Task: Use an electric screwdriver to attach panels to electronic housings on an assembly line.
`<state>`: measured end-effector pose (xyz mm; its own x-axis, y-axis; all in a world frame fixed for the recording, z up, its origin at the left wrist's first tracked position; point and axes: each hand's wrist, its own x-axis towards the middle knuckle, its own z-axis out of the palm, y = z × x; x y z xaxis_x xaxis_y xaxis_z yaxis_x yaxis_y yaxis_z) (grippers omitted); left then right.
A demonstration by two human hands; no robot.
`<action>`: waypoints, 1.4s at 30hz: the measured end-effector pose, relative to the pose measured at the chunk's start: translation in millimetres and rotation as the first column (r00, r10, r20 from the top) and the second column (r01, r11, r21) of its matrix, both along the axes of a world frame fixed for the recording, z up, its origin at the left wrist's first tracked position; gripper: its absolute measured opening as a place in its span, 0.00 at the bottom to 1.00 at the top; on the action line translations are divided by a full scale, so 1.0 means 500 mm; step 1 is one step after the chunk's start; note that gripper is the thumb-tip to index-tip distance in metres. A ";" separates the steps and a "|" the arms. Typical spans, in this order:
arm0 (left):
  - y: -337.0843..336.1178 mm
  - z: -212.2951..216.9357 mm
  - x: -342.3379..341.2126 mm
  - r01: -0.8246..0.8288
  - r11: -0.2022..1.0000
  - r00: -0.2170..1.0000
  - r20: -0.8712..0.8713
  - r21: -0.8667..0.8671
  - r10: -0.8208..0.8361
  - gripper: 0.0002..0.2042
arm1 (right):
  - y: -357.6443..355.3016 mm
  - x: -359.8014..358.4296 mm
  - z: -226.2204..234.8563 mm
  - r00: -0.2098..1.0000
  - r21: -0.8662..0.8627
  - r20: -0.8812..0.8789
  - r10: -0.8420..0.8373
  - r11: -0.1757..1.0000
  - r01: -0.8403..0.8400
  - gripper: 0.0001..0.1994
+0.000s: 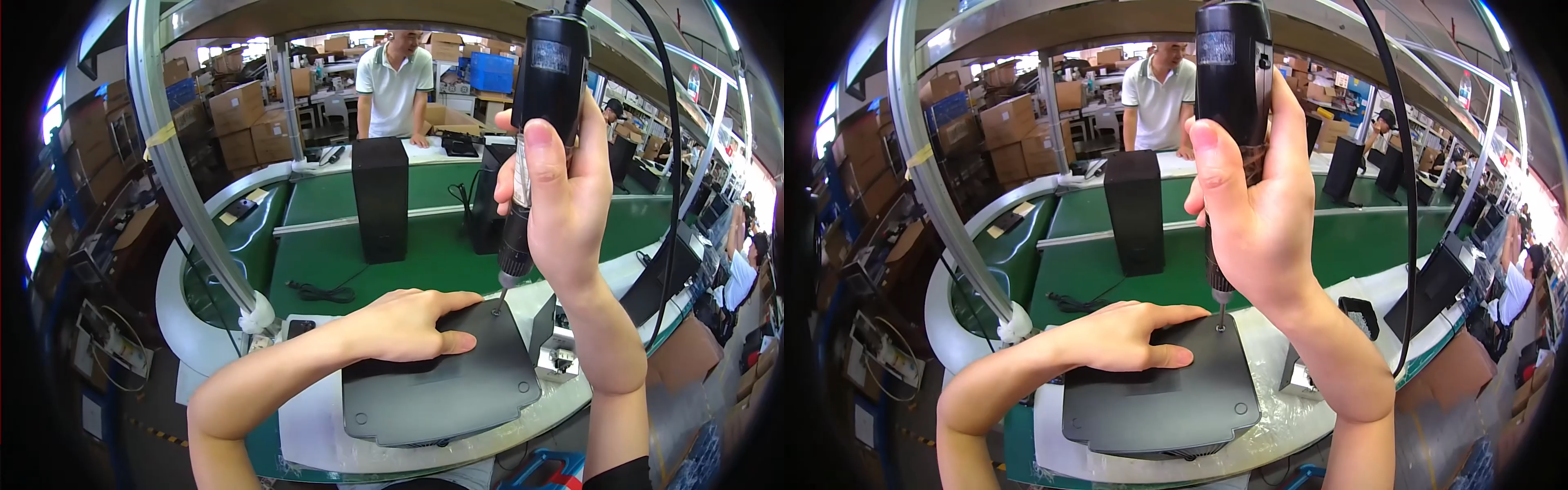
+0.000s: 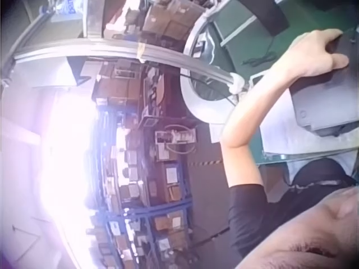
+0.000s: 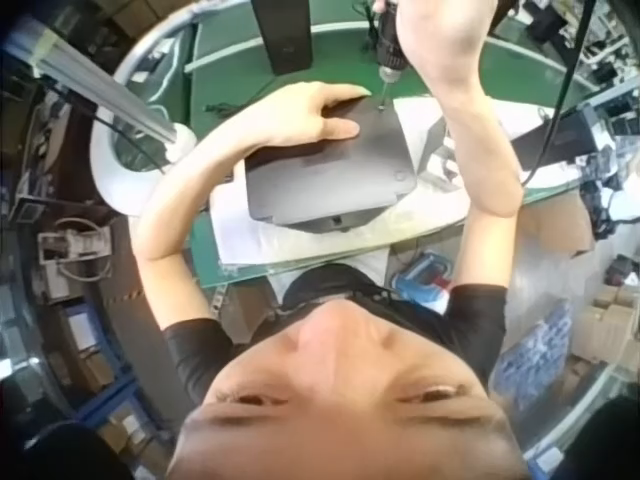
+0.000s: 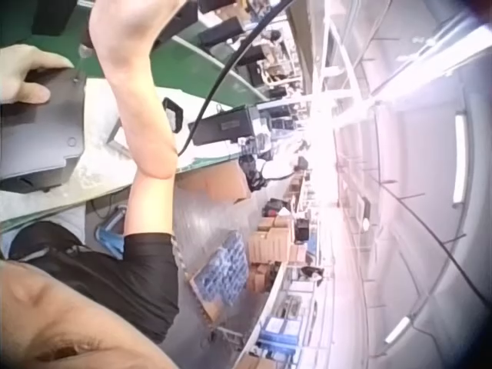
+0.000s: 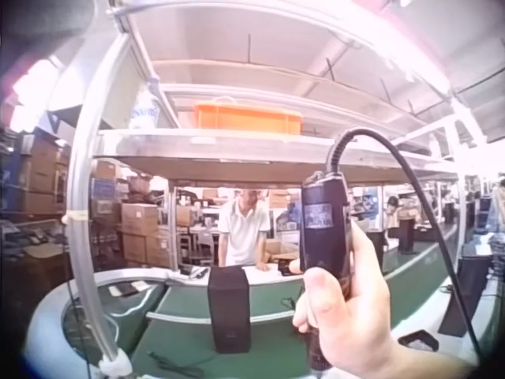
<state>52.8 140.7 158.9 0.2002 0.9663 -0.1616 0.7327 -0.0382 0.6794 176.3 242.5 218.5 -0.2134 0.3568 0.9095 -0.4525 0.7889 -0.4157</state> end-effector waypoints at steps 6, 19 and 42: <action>-0.005 0.004 -0.004 0.014 1.000 0.999 -0.035 -0.016 -0.014 0.29 | 0.005 -0.005 0.007 1.000 0.005 -0.019 0.023 1.000 -0.022 0.23; -0.102 -0.341 -0.137 -0.703 0.696 0.451 0.848 0.145 0.279 0.19 | 0.042 0.433 -0.381 0.536 -0.336 -0.213 -0.817 0.576 0.745 0.20; 0.124 -0.277 -0.041 -0.704 0.707 0.706 0.046 -0.065 0.707 0.36 | 0.106 0.458 -0.511 0.557 -0.392 -0.220 -0.801 0.596 0.701 0.26</action>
<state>32.2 202.6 20.2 -0.5264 0.8226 -0.2152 0.4907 0.5006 0.7132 405.4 295.3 -36.8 0.5359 0.4417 0.7195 0.1159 0.8057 -0.5809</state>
